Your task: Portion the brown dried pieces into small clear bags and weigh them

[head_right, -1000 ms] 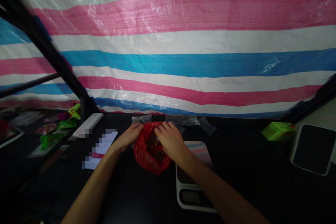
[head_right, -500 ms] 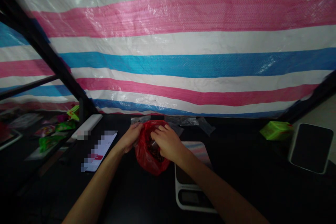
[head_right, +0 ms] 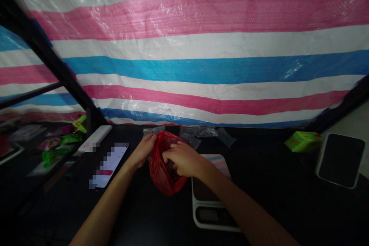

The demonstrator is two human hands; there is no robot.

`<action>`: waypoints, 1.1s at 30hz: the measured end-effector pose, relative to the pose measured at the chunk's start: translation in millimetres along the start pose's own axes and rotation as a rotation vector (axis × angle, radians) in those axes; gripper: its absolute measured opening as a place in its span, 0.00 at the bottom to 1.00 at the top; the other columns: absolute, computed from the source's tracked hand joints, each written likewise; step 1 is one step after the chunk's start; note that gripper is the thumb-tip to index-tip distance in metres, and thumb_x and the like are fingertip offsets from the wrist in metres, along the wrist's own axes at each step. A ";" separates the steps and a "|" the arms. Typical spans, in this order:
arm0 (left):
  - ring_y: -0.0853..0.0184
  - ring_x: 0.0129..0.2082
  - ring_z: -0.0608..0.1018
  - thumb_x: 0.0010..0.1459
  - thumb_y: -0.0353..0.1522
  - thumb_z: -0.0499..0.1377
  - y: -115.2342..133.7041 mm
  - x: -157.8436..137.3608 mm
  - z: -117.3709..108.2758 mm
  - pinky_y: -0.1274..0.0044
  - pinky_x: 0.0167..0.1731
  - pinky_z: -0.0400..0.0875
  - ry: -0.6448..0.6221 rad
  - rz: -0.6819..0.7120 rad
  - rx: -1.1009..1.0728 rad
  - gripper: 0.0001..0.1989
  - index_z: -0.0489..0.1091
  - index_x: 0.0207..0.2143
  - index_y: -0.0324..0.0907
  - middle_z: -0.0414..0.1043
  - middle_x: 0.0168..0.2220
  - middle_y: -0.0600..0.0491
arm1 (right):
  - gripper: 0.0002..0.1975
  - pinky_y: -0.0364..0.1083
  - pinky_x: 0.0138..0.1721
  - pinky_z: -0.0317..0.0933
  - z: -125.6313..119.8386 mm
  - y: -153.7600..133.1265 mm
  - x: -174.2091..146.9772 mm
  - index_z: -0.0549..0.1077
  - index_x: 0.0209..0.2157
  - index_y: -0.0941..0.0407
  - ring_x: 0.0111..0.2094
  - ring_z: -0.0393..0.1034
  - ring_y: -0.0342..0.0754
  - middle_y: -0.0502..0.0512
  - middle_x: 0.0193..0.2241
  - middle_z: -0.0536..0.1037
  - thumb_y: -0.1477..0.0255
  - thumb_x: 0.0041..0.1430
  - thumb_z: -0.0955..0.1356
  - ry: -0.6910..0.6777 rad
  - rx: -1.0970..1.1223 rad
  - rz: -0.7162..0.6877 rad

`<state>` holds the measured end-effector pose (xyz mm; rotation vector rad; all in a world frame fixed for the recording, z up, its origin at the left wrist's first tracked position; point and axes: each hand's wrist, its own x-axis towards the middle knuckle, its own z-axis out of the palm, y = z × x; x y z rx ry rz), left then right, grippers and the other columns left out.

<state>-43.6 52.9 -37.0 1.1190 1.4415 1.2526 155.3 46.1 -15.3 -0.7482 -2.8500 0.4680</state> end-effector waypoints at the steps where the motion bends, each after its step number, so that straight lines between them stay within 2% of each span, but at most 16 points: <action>1: 0.71 0.20 0.67 0.56 0.37 0.59 -1.9 1.8 -0.9 0.79 0.23 0.62 0.007 0.025 0.044 0.11 0.66 0.25 0.41 0.66 0.21 0.58 | 0.16 0.47 0.48 0.56 -0.7 1.6 -0.4 0.74 0.38 0.53 0.44 0.71 0.51 0.52 0.39 0.78 0.83 0.48 0.73 -0.005 0.038 0.012; 5: 0.66 0.28 0.72 0.59 0.38 0.60 -4.2 7.2 -9.8 0.75 0.32 0.66 0.072 0.131 0.213 0.10 0.69 0.31 0.41 0.70 0.27 0.55 | 0.15 0.44 0.42 0.58 -6.6 8.1 -2.3 0.76 0.40 0.54 0.39 0.71 0.47 0.51 0.38 0.78 0.82 0.51 0.74 -0.004 0.293 0.075; 8: 0.61 0.35 0.76 0.62 0.41 0.60 -0.3 8.8 -18.7 0.72 0.38 0.67 0.165 0.219 0.326 0.12 0.70 0.42 0.42 0.74 0.34 0.51 | 0.12 0.42 0.35 0.58 -15.5 10.9 -4.6 0.75 0.40 0.54 0.33 0.70 0.44 0.48 0.32 0.77 0.82 0.55 0.72 0.005 0.502 0.131; 10: 0.59 0.38 0.78 0.63 0.42 0.60 3.5 9.0 -22.7 0.70 0.41 0.68 0.201 0.306 0.389 0.18 0.68 0.50 0.42 0.75 0.39 0.49 | 0.11 0.42 0.35 0.60 -23.7 11.9 -6.9 0.75 0.42 0.55 0.33 0.72 0.45 0.48 0.33 0.78 0.80 0.57 0.71 0.041 0.613 0.152; 12: 0.59 0.42 0.78 0.63 0.41 0.61 7.5 7.6 -24.1 0.69 0.45 0.70 0.152 0.412 0.372 0.22 0.64 0.56 0.42 0.75 0.44 0.47 | 0.10 0.45 0.40 0.64 -33.4 12.8 -9.5 0.74 0.43 0.55 0.38 0.75 0.47 0.51 0.37 0.80 0.78 0.59 0.71 0.092 0.711 0.146; 14: 0.59 0.48 0.78 0.63 0.39 0.62 11.7 3.6 -23.3 0.69 0.50 0.70 0.025 0.505 0.275 0.24 0.63 0.58 0.43 0.74 0.49 0.46 | 0.10 0.48 0.45 0.66 -43.8 13.5 -12.5 0.74 0.45 0.55 0.44 0.76 0.50 0.54 0.42 0.81 0.75 0.61 0.71 0.151 0.761 0.137; 17: 0.59 0.55 0.75 0.64 0.37 0.61 18.8 -7.1 -19.6 0.67 0.58 0.67 -0.194 0.569 0.205 0.22 0.64 0.58 0.44 0.71 0.56 0.45 | 0.11 0.49 0.48 0.66 -58.4 12.6 -16.9 0.75 0.46 0.55 0.47 0.75 0.51 0.55 0.45 0.81 0.71 0.63 0.71 0.259 0.711 0.142; 20: 0.58 0.55 0.75 0.65 0.37 0.61 26.2 -18.9 -13.0 0.66 0.58 0.67 -0.314 0.551 0.228 0.19 0.67 0.57 0.44 0.72 0.56 0.45 | 0.12 0.49 0.47 0.66 -68.7 5.3 -20.5 0.75 0.48 0.54 0.44 0.74 0.49 0.53 0.44 0.80 0.69 0.63 0.71 0.360 0.604 0.158; 23: 0.60 0.49 0.77 0.64 0.36 0.63 31.6 -26.9 -3.5 0.68 0.53 0.70 -0.347 0.505 0.194 0.17 0.69 0.53 0.43 0.75 0.50 0.46 | 0.12 0.48 0.44 0.65 -73.1 -8.2 -21.5 0.76 0.47 0.52 0.40 0.72 0.48 0.51 0.40 0.79 0.72 0.62 0.72 0.446 0.449 0.180; 25: 0.61 0.46 0.78 0.62 0.36 0.64 33.1 -29.6 2.4 0.70 0.50 0.72 -0.375 0.477 0.149 0.18 0.69 0.53 0.42 0.76 0.48 0.48 | 0.12 0.49 0.46 0.64 -73.0 -17.1 -20.3 0.76 0.47 0.52 0.41 0.72 0.49 0.51 0.40 0.79 0.74 0.61 0.72 0.485 0.318 0.171; 29: 0.61 0.50 0.77 0.60 0.35 0.66 32.2 -31.2 9.2 0.71 0.53 0.70 -0.393 0.503 0.140 0.20 0.69 0.53 0.43 0.75 0.50 0.49 | 0.14 0.53 0.54 0.62 -68.3 -25.6 -15.7 0.75 0.47 0.52 0.50 0.70 0.53 0.55 0.47 0.78 0.81 0.61 0.69 0.493 0.101 0.049; 33: 0.62 0.51 0.76 0.60 0.35 0.66 31.3 -31.7 10.2 0.72 0.54 0.69 -0.407 0.514 0.114 0.19 0.70 0.52 0.42 0.75 0.50 0.49 | 0.17 0.52 0.56 0.62 -64.6 -24.1 -13.3 0.76 0.47 0.52 0.53 0.69 0.51 0.55 0.50 0.77 0.84 0.63 0.64 0.501 0.077 -0.040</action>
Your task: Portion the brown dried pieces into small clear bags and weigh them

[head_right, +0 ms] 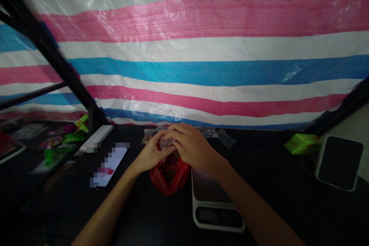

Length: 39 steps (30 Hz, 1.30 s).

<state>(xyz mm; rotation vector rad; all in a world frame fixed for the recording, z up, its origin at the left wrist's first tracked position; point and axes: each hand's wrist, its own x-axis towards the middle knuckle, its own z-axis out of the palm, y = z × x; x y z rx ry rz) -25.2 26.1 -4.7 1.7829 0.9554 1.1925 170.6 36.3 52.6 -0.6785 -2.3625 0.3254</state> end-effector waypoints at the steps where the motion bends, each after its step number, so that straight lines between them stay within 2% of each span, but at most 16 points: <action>1: 0.62 0.50 0.76 0.60 0.35 0.67 0.3 -0.2 -0.1 0.72 0.53 0.70 -0.009 -0.011 -0.021 0.19 0.70 0.52 0.42 0.75 0.49 0.49 | 0.17 0.52 0.56 0.62 0.0 0.8 -0.2 0.76 0.48 0.52 0.53 0.69 0.51 0.56 0.51 0.77 0.84 0.64 0.65 -0.006 0.004 0.003; 5: 0.64 0.44 0.77 0.58 0.37 0.69 0.6 -0.8 -0.8 0.74 0.47 0.72 -0.057 -0.069 -0.097 0.21 0.70 0.51 0.41 0.75 0.46 0.50 | 0.16 0.54 0.54 0.64 -2.9 3.1 -2.0 0.76 0.52 0.51 0.50 0.72 0.53 0.56 0.48 0.79 0.77 0.64 0.69 -0.084 -0.029 0.081; 8: 0.63 0.45 0.77 0.58 0.38 0.69 -2.7 -0.7 -0.7 0.74 0.47 0.72 -0.067 -0.068 -0.101 0.22 0.70 0.52 0.40 0.75 0.47 0.48 | 0.13 0.54 0.52 0.64 -3.8 3.3 -3.1 0.76 0.50 0.52 0.48 0.72 0.54 0.56 0.46 0.80 0.72 0.65 0.71 -0.134 -0.054 0.087; 15: 0.60 0.48 0.77 0.53 0.37 0.72 -3.3 -1.4 1.3 0.71 0.53 0.69 -0.085 -0.043 0.008 0.24 0.72 0.50 0.42 0.76 0.48 0.50 | 0.16 0.51 0.54 0.63 -4.5 -1.2 -2.5 0.76 0.45 0.53 0.51 0.68 0.52 0.57 0.47 0.76 0.84 0.61 0.67 -0.164 -0.029 -0.018; 19: 0.58 0.49 0.77 0.52 0.38 0.72 3.7 -3.3 0.9 0.70 0.54 0.70 -0.137 -0.067 0.034 0.23 0.73 0.49 0.42 0.77 0.48 0.49 | 0.15 0.52 0.53 0.63 -10.5 -2.1 -3.5 0.77 0.46 0.53 0.49 0.70 0.53 0.57 0.45 0.77 0.82 0.62 0.68 -0.214 -0.049 0.040; 21: 0.59 0.48 0.78 0.54 0.39 0.71 4.2 -3.3 -0.7 0.70 0.52 0.70 -0.151 -0.085 0.008 0.23 0.73 0.50 0.42 0.77 0.48 0.49 | 0.12 0.52 0.51 0.63 -12.0 -0.6 -3.7 0.77 0.47 0.53 0.47 0.71 0.53 0.56 0.43 0.78 0.78 0.64 0.68 -0.187 -0.069 0.091; 25: 0.63 0.43 0.78 0.61 0.40 0.65 2.0 1.6 -10.8 0.73 0.48 0.71 -0.008 -0.103 0.015 0.18 0.73 0.50 0.42 0.78 0.45 0.50 | 0.14 0.53 0.54 0.61 -9.3 3.5 -2.8 0.76 0.51 0.52 0.51 0.69 0.54 0.57 0.49 0.78 0.77 0.67 0.66 0.034 -0.109 0.103; 27: 0.65 0.38 0.77 0.63 0.41 0.63 4.3 3.6 -19.4 0.75 0.43 0.71 0.099 -0.128 0.029 0.16 0.73 0.49 0.41 0.77 0.40 0.52 | 0.15 0.54 0.56 0.60 -5.8 3.9 -3.2 0.75 0.52 0.52 0.53 0.68 0.55 0.58 0.51 0.77 0.77 0.67 0.66 0.079 -0.138 0.107; 30: 0.65 0.34 0.76 0.64 0.43 0.60 14.4 -5.9 -31.0 0.76 0.37 0.70 0.307 -0.187 0.076 0.16 0.72 0.47 0.41 0.76 0.36 0.53 | 0.16 0.54 0.56 0.59 2.7 3.3 -6.8 0.75 0.50 0.52 0.52 0.68 0.54 0.56 0.49 0.78 0.80 0.64 0.67 -0.073 -0.138 0.106; 33: 0.63 0.38 0.77 0.65 0.44 0.59 26.8 -39.3 -27.2 0.75 0.39 0.70 0.549 -0.263 0.238 0.15 0.72 0.44 0.42 0.77 0.38 0.51 | 0.16 0.52 0.56 0.57 16.1 4.0 -12.8 0.77 0.45 0.52 0.51 0.70 0.52 0.54 0.45 0.80 0.83 0.59 0.69 -0.303 -0.078 0.062; 34: 0.62 0.37 0.78 0.64 0.45 0.59 29.9 -54.5 -20.4 0.75 0.38 0.70 0.574 -0.325 0.272 0.15 0.71 0.44 0.43 0.77 0.37 0.51 | 0.15 0.51 0.56 0.57 21.1 4.6 -14.6 0.77 0.43 0.52 0.50 0.71 0.52 0.53 0.44 0.81 0.84 0.58 0.70 -0.361 -0.056 0.046; 36: 0.60 0.34 0.79 0.62 0.46 0.61 33.0 -85.7 1.9 0.74 0.34 0.70 0.539 -0.476 0.258 0.16 0.71 0.43 0.45 0.77 0.34 0.51 | 0.15 0.51 0.55 0.57 30.5 5.8 -17.6 0.77 0.41 0.53 0.50 0.72 0.52 0.53 0.43 0.81 0.84 0.55 0.71 -0.440 -0.033 0.034; 39: 0.59 0.33 0.80 0.61 0.46 0.62 29.1 -120.2 48.4 0.73 0.33 0.70 0.519 -0.614 0.178 0.17 0.68 0.45 0.46 0.78 0.35 0.51 | 0.12 0.50 0.52 0.58 38.2 7.0 -20.7 0.76 0.41 0.54 0.49 0.74 0.54 0.55 0.44 0.81 0.81 0.56 0.72 -0.497 -0.045 0.079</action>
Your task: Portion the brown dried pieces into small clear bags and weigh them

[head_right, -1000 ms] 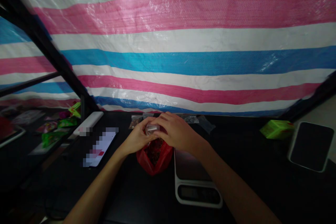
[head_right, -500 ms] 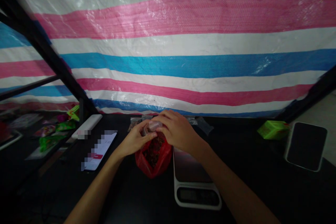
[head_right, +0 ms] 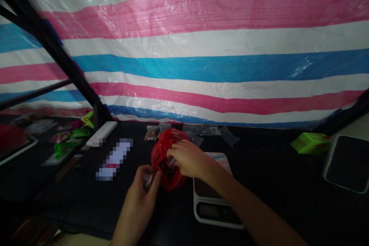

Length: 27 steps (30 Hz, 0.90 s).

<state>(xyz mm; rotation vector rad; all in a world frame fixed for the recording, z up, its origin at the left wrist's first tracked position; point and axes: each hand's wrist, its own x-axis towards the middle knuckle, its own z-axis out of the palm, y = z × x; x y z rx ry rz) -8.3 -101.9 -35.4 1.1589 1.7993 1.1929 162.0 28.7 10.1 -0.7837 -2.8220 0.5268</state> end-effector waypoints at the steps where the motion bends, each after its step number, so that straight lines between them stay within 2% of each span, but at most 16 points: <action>1: 0.59 0.33 0.80 0.61 0.46 0.62 -6.1 -10.5 11.6 0.73 0.33 0.69 0.033 -0.028 -0.017 0.17 0.67 0.45 0.46 0.77 0.36 0.50 | 0.11 0.49 0.50 0.59 0.8 0.3 -0.5 0.75 0.42 0.54 0.47 0.74 0.54 0.55 0.44 0.81 0.80 0.57 0.71 -0.013 0.004 0.025; 4: 0.59 0.36 0.80 0.59 0.42 0.64 -17.3 -23.8 42.4 0.73 0.36 0.70 0.099 -0.069 -0.116 0.18 0.64 0.46 0.45 0.76 0.39 0.49 | 0.09 0.48 0.42 0.59 -1.7 1.0 -4.3 0.74 0.45 0.53 0.42 0.76 0.52 0.54 0.45 0.80 0.74 0.63 0.70 -0.034 0.037 0.087; 7: 0.61 0.37 0.79 0.55 0.34 0.65 -17.2 -17.5 55.2 0.73 0.38 0.71 0.152 -0.040 -0.242 0.17 0.63 0.45 0.45 0.75 0.39 0.50 | 0.09 0.46 0.39 0.58 -8.5 0.6 -9.1 0.73 0.46 0.51 0.41 0.76 0.51 0.53 0.45 0.79 0.71 0.64 0.69 -0.041 0.071 0.119; 9: 0.64 0.35 0.77 0.53 0.30 0.64 -11.6 -10.5 54.3 0.75 0.38 0.72 0.184 -0.002 -0.329 0.17 0.62 0.44 0.45 0.72 0.37 0.53 | 0.07 0.46 0.38 0.58 -13.6 -0.1 -12.4 0.74 0.45 0.51 0.41 0.76 0.51 0.53 0.44 0.79 0.71 0.65 0.68 -0.033 0.070 0.150; 12: 0.68 0.34 0.76 0.53 0.30 0.63 -1.4 -5.7 48.9 0.78 0.37 0.72 0.259 0.021 -0.450 0.17 0.62 0.44 0.46 0.69 0.36 0.55 | 0.06 0.46 0.35 0.56 -19.9 -0.2 -17.9 0.73 0.42 0.52 0.39 0.76 0.51 0.54 0.45 0.79 0.74 0.62 0.68 -0.031 0.024 0.214; 16: 0.70 0.31 0.74 0.53 0.33 0.65 -3.7 -11.4 51.3 0.80 0.33 0.71 0.277 -0.023 -0.521 0.18 0.62 0.45 0.46 0.67 0.33 0.57 | 0.13 0.46 0.33 0.54 -22.9 3.2 -23.9 0.72 0.41 0.53 0.38 0.77 0.53 0.55 0.45 0.80 0.81 0.54 0.69 -0.139 -0.013 0.275; 18: 0.70 0.30 0.74 0.53 0.33 0.65 -11.3 -14.6 55.5 0.80 0.32 0.70 0.277 -0.059 -0.531 0.19 0.62 0.45 0.46 0.67 0.32 0.58 | 0.16 0.45 0.34 0.56 -22.2 5.8 -24.3 0.73 0.41 0.53 0.40 0.77 0.54 0.54 0.45 0.81 0.83 0.52 0.69 -0.152 0.008 0.275; 22: 0.70 0.29 0.76 0.53 0.36 0.66 -21.4 -14.2 57.7 0.80 0.30 0.70 0.312 -0.094 -0.557 0.19 0.63 0.45 0.47 0.70 0.33 0.58 | 0.19 0.45 0.38 0.59 -16.1 11.6 -19.2 0.74 0.45 0.51 0.44 0.77 0.53 0.54 0.48 0.80 0.83 0.53 0.69 -0.081 0.054 0.214; 24: 0.71 0.27 0.75 0.53 0.35 0.65 -21.4 -12.5 54.5 0.81 0.28 0.69 0.311 -0.100 -0.561 0.17 0.65 0.44 0.46 0.70 0.32 0.58 | 0.18 0.46 0.40 0.60 -12.2 14.1 -16.4 0.74 0.47 0.51 0.45 0.77 0.54 0.55 0.50 0.79 0.80 0.55 0.70 -0.073 0.042 0.197; 27: 0.73 0.24 0.73 0.52 0.34 0.65 -18.2 -11.5 48.5 0.82 0.24 0.66 0.291 -0.130 -0.566 0.16 0.65 0.42 0.45 0.69 0.30 0.59 | 0.15 0.46 0.37 0.59 -9.2 15.3 -15.3 0.75 0.44 0.52 0.43 0.77 0.54 0.56 0.48 0.80 0.81 0.54 0.70 -0.093 -0.023 0.231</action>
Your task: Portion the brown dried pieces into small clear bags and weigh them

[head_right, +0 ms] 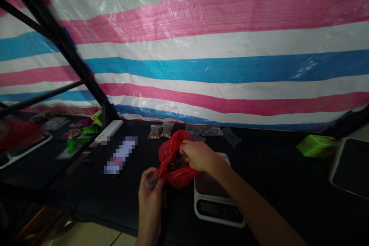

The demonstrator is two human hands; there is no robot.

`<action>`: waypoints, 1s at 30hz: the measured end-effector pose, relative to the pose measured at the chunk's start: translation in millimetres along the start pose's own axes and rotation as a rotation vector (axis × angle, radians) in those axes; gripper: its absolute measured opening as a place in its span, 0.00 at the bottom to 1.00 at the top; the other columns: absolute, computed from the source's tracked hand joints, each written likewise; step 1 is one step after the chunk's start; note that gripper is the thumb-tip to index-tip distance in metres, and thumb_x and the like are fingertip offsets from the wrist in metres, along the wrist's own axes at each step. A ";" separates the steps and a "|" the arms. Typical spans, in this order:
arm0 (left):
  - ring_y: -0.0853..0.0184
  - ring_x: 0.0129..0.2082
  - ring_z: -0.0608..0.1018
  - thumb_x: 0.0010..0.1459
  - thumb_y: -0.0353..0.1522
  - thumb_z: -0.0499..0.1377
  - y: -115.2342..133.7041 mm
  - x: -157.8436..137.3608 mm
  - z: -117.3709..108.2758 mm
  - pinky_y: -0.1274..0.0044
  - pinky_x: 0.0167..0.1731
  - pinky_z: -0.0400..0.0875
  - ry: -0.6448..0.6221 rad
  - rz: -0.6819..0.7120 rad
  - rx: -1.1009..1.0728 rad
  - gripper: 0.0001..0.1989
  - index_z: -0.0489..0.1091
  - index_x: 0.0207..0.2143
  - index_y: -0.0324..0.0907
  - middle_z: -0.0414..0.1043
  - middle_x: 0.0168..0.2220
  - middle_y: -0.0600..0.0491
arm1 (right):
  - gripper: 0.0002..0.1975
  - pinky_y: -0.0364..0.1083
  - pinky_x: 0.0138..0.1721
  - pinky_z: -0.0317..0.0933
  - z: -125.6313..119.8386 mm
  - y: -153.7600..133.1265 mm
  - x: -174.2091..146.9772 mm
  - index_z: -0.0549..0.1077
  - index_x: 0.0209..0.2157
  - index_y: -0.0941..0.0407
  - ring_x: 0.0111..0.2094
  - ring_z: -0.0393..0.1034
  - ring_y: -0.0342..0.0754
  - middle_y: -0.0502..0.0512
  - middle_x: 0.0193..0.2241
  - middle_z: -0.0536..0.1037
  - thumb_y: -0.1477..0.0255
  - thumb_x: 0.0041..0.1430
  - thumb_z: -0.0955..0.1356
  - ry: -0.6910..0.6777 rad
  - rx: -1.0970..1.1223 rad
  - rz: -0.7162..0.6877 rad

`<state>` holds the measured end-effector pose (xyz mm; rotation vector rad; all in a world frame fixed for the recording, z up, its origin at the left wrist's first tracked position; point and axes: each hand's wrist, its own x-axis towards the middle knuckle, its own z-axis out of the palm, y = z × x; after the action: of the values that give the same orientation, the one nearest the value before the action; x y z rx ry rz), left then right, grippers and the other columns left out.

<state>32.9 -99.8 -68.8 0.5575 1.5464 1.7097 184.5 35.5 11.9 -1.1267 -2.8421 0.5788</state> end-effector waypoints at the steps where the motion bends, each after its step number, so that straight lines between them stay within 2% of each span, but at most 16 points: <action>1: 0.73 0.23 0.72 0.52 0.34 0.65 1.7 0.1 -0.5 0.83 0.23 0.65 -0.002 -0.012 0.001 0.16 0.65 0.42 0.45 0.69 0.30 0.59 | 0.16 0.46 0.35 0.58 0.0 -0.1 -0.4 0.75 0.42 0.53 0.41 0.78 0.54 0.55 0.47 0.80 0.83 0.52 0.70 0.000 -0.026 0.017; 4: 0.75 0.20 0.69 0.53 0.35 0.65 3.8 0.3 0.3 0.83 0.19 0.60 -0.020 -0.039 -0.005 0.17 0.65 0.43 0.46 0.70 0.31 0.59 | 0.19 0.45 0.32 0.55 -1.1 -0.8 -1.3 0.73 0.39 0.53 0.39 0.78 0.53 0.54 0.43 0.81 0.86 0.48 0.69 0.024 -0.061 0.027; 7: 0.75 0.19 0.69 0.53 0.34 0.65 1.5 2.1 2.9 0.84 0.19 0.60 -0.025 -0.055 -0.042 0.16 0.65 0.43 0.46 0.69 0.30 0.60 | 0.17 0.46 0.34 0.57 -0.3 -0.3 1.5 0.72 0.41 0.52 0.41 0.77 0.54 0.53 0.42 0.81 0.83 0.50 0.70 0.076 -0.019 -0.003; 10: 0.72 0.26 0.76 0.52 0.32 0.65 -2.3 4.3 4.6 0.82 0.24 0.68 0.030 -0.031 -0.086 0.16 0.66 0.43 0.46 0.72 0.33 0.58 | 0.19 0.46 0.38 0.59 3.4 2.7 5.6 0.73 0.45 0.52 0.44 0.78 0.55 0.54 0.46 0.82 0.82 0.51 0.70 0.072 -0.032 -0.026; 12: 0.70 0.31 0.79 0.51 0.31 0.65 -4.2 5.1 5.1 0.81 0.27 0.71 0.047 -0.030 -0.097 0.17 0.67 0.44 0.46 0.74 0.36 0.56 | 0.19 0.47 0.38 0.60 6.1 5.2 7.2 0.75 0.43 0.53 0.43 0.78 0.55 0.56 0.47 0.81 0.83 0.50 0.70 0.043 -0.069 -0.028; 14: 0.68 0.34 0.80 0.51 0.30 0.65 -5.4 5.7 5.6 0.80 0.30 0.73 0.040 -0.048 -0.102 0.20 0.67 0.47 0.46 0.75 0.37 0.55 | 0.16 0.46 0.38 0.61 8.0 6.9 7.8 0.76 0.40 0.53 0.41 0.78 0.54 0.56 0.47 0.81 0.84 0.49 0.70 0.034 -0.077 -0.029; 17: 0.67 0.37 0.81 0.50 0.29 0.65 -6.3 6.8 7.1 0.79 0.34 0.75 -0.003 -0.081 -0.143 0.20 0.69 0.47 0.45 0.77 0.39 0.53 | 0.17 0.45 0.39 0.62 8.9 6.8 9.1 0.77 0.40 0.52 0.43 0.78 0.53 0.54 0.48 0.80 0.83 0.49 0.70 0.027 -0.055 -0.058; 23: 0.66 0.37 0.81 0.46 0.30 0.68 -7.0 7.4 10.4 0.79 0.34 0.76 0.029 -0.119 -0.224 0.22 0.71 0.45 0.43 0.77 0.40 0.52 | 0.14 0.44 0.38 0.62 9.5 -0.8 14.1 0.77 0.42 0.52 0.44 0.79 0.53 0.53 0.44 0.83 0.79 0.53 0.71 -0.052 -0.024 -0.090; 27: 0.68 0.32 0.81 0.48 0.32 0.68 -5.4 5.1 11.7 0.81 0.28 0.73 -0.019 -0.132 -0.231 0.23 0.69 0.48 0.43 0.77 0.39 0.52 | 0.15 0.45 0.39 0.63 11.9 -8.8 14.1 0.77 0.43 0.53 0.44 0.78 0.54 0.55 0.47 0.82 0.79 0.53 0.70 0.015 -0.101 -0.114; 30: 0.68 0.32 0.81 0.48 0.32 0.68 -3.4 5.0 12.1 0.81 0.29 0.73 -0.015 -0.139 -0.256 0.23 0.69 0.48 0.44 0.78 0.39 0.53 | 0.17 0.45 0.39 0.63 13.6 -13.2 13.2 0.77 0.42 0.54 0.42 0.78 0.53 0.56 0.47 0.81 0.81 0.50 0.69 0.045 -0.148 -0.127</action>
<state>39.7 -88.3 -70.8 0.3235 1.2981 1.7569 163.9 31.1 2.4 -0.9542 -2.9313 0.3366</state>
